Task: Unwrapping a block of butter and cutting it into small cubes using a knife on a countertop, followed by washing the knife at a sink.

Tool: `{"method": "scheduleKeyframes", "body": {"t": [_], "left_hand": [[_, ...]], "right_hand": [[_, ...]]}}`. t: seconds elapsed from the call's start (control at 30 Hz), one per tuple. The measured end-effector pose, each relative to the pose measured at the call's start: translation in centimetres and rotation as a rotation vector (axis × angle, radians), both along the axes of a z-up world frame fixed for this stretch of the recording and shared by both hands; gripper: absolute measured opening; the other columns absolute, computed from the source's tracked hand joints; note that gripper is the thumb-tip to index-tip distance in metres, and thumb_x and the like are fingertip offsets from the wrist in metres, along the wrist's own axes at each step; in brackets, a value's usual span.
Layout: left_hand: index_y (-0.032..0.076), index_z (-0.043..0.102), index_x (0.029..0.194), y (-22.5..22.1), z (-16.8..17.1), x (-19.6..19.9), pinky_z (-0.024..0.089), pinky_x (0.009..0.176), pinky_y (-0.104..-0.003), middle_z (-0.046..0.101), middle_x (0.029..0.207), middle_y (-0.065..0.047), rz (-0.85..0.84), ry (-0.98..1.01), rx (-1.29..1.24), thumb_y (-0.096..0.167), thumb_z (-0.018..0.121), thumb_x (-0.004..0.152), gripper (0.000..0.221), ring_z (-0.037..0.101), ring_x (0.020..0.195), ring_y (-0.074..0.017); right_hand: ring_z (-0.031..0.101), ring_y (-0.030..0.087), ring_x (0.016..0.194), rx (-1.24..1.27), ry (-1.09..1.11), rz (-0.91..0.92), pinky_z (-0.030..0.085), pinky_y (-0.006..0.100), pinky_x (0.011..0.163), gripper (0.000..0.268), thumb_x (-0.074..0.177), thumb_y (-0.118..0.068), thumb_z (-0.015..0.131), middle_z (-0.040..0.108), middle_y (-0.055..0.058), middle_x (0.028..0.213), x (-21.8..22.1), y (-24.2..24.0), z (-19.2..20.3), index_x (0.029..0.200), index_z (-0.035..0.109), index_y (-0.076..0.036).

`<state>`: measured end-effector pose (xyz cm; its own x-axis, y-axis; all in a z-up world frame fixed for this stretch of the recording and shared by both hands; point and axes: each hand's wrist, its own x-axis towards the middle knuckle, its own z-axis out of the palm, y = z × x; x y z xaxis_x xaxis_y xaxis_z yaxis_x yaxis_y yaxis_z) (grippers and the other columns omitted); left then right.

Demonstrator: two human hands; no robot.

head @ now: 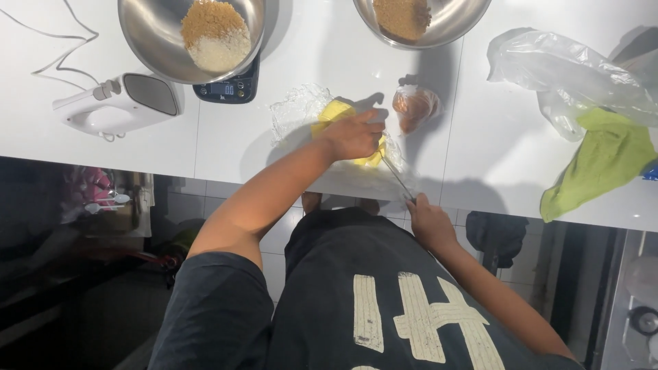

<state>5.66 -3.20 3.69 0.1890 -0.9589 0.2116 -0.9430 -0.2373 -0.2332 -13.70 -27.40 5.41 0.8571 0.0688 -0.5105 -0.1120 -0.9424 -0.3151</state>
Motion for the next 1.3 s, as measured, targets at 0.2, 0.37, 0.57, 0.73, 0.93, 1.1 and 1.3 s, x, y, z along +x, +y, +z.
{"method": "scheduleKeyframes", "body": {"t": [0.2, 0.37, 0.57, 0.73, 0.93, 1.1, 1.3], "left_hand": [[0.010, 0.068, 0.077, 0.1, -1.6, 0.1, 0.031, 0.110, -0.048, 0.060, 0.076, -0.003, -0.019, -0.010, -0.038, -0.001, 0.070, 0.088, 0.016, 0.051, 0.102, -0.0189], [0.012, 0.062, 0.083, 0.4, 4.2, -1.9, 0.033, 0.110, -0.038, 0.055, 0.079, 0.003, 0.178, -0.632, 0.180, 0.004, 0.061, 0.097, 0.015, 0.056, 0.098, -0.0145], [0.012, 0.059, 0.079, 0.0, -1.4, 0.3, 0.033, 0.106, -0.040, 0.050, 0.076, 0.003, 0.112, -0.341, 0.051, 0.003, 0.059, 0.099, 0.022, 0.054, 0.096, -0.0187], [0.018, 0.057, 0.065, -0.5, -2.7, 0.9, 0.028, 0.108, -0.042, 0.054, 0.067, 0.000, 0.040, 0.050, -0.072, 0.006, 0.065, 0.091, 0.030, 0.050, 0.097, -0.0147], [0.015, 0.050, 0.095, -0.4, -0.3, 0.5, 0.028, 0.109, -0.035, 0.050, 0.084, 0.006, 0.154, -0.029, 0.001, 0.009, 0.054, 0.097, 0.008, 0.052, 0.085, -0.0103], [0.015, 0.049, 0.088, 0.8, 1.6, 0.9, 0.025, 0.105, -0.047, 0.053, 0.089, 0.002, 0.154, -0.121, 0.106, 0.000, 0.053, 0.095, 0.017, 0.044, 0.093, -0.0196], [0.013, 0.057, 0.088, 4.0, 7.2, -1.5, 0.028, 0.102, -0.045, 0.051, 0.091, -0.001, 0.228, 0.179, -0.058, 0.001, 0.059, 0.093, 0.014, 0.046, 0.097, -0.0182]], "right_hand": [[0.077, 0.040, 0.074, -0.089, 0.031, -0.035, 0.061, 0.045, 0.057, 0.044, 0.113, -0.040, 0.023, 0.071, 0.024, 0.076, -0.2, 0.9, 0.4, 0.101, 0.049, -0.007], [0.077, 0.038, 0.072, -0.135, 0.056, -0.076, 0.060, 0.044, 0.054, 0.046, 0.113, -0.045, 0.021, 0.071, 0.023, 0.075, -0.4, 1.4, -0.4, 0.102, 0.048, -0.009], [0.076, 0.043, 0.077, -0.141, 0.105, -0.129, 0.061, 0.049, 0.056, 0.049, 0.111, -0.049, 0.023, 0.071, 0.027, 0.079, -0.1, 1.8, -2.0, 0.103, 0.047, -0.007], [0.076, 0.040, 0.074, -0.240, 0.059, -0.093, 0.061, 0.047, 0.055, 0.041, 0.111, -0.042, 0.025, 0.071, 0.025, 0.076, -0.7, 2.9, -1.5, 0.102, 0.047, -0.008], [0.075, 0.039, 0.068, -0.226, -0.021, -0.066, 0.059, 0.047, 0.054, 0.042, 0.111, -0.040, 0.034, 0.068, 0.020, 0.068, -1.3, 3.4, 0.2, 0.099, 0.052, -0.004], [0.069, 0.026, 0.050, -0.164, -0.298, -0.108, 0.052, 0.032, 0.044, 0.044, 0.113, -0.041, 0.038, 0.060, 0.009, 0.055, -2.2, 3.5, 1.0, 0.091, 0.056, -0.008], [0.060, 0.019, 0.041, -0.139, -0.453, -0.079, 0.045, 0.027, 0.041, 0.049, 0.111, -0.047, 0.041, 0.053, 0.008, 0.047, -3.4, 4.0, 1.5, 0.081, 0.057, -0.012]]}}
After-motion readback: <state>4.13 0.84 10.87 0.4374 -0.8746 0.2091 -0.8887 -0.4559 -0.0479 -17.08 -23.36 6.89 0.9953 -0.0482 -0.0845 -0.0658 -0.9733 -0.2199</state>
